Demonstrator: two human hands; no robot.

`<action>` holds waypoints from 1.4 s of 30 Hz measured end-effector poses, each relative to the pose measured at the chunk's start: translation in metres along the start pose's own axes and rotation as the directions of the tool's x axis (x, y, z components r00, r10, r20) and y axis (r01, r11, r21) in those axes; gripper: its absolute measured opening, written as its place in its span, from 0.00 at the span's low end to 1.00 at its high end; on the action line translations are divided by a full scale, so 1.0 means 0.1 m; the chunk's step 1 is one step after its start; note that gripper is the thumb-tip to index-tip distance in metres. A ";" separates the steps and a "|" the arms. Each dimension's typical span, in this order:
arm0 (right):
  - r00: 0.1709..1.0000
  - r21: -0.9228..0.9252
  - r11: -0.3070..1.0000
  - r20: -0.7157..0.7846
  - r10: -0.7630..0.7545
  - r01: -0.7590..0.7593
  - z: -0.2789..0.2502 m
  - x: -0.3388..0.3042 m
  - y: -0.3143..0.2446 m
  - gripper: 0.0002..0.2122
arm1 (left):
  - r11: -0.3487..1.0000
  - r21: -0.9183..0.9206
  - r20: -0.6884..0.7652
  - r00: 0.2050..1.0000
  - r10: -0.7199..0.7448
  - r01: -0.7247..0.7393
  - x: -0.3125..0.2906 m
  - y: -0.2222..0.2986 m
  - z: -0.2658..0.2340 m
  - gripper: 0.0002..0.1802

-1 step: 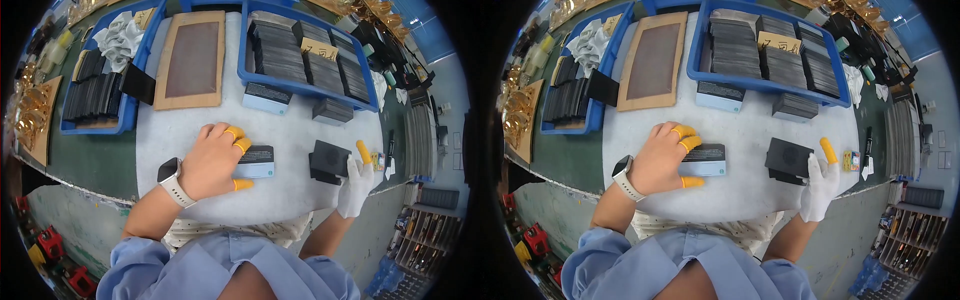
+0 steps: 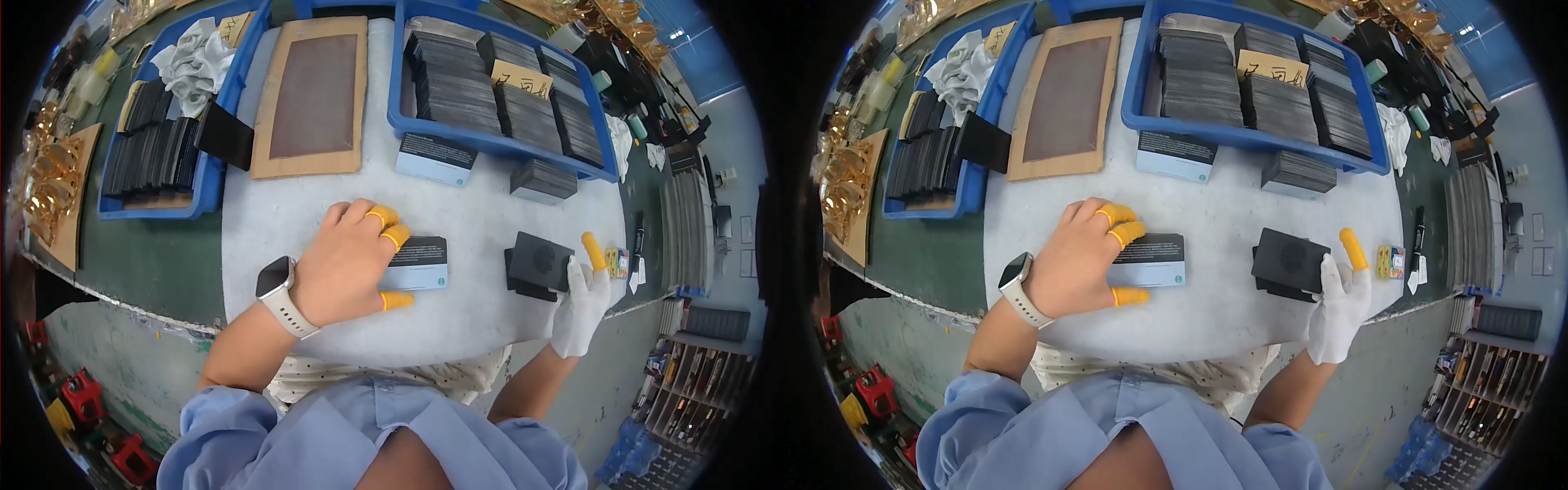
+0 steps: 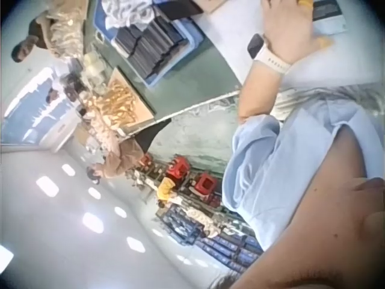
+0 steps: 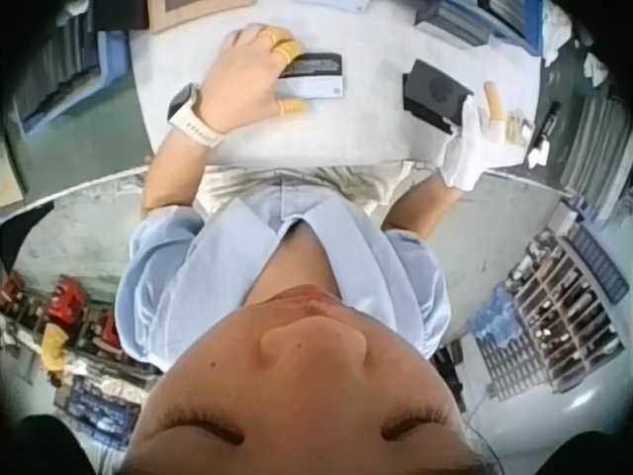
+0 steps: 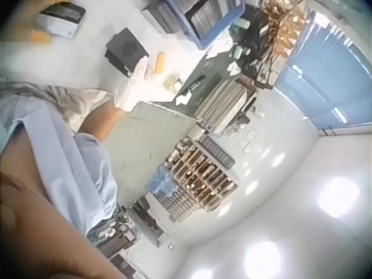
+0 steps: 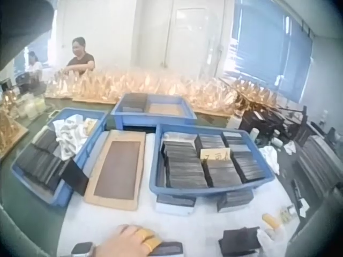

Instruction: The person inspects and sorts black electronic component plastic housings by hand, wearing finger cots.

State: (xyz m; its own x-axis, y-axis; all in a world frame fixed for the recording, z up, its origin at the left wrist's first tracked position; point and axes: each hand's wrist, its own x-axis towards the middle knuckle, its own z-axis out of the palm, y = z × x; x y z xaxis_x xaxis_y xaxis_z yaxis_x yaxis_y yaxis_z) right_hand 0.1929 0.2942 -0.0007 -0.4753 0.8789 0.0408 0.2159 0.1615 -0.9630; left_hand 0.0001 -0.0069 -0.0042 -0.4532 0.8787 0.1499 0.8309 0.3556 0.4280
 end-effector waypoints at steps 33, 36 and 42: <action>0.762 0.143 0.956 0.579 -0.289 0.255 1.53 -0.41 -0.57 0.21 | 0.951 -0.310 -0.389 0.913 -0.121 -0.006 0.01 -0.08 -0.14 0.54; 0.756 -0.084 0.964 0.639 -0.142 0.252 1.49 -0.44 -0.69 0.23 | 0.957 -0.291 -0.436 0.889 -0.137 0.004 -0.01 -0.14 -0.11 0.55; 0.933 0.153 0.981 0.319 -0.167 0.123 1.42 -0.28 -0.54 0.23 | 0.958 -0.286 -0.480 0.860 -0.172 0.032 0.00 -0.14 -0.15 0.55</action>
State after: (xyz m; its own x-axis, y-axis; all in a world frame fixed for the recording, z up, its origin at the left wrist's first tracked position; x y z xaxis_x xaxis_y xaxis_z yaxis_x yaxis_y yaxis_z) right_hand 0.0736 0.1975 0.0126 -0.7513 0.6501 0.1136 0.0226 0.1973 -0.9801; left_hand -0.0162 -0.0162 0.0031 -0.6877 0.5419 0.4831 0.6889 0.2771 0.6698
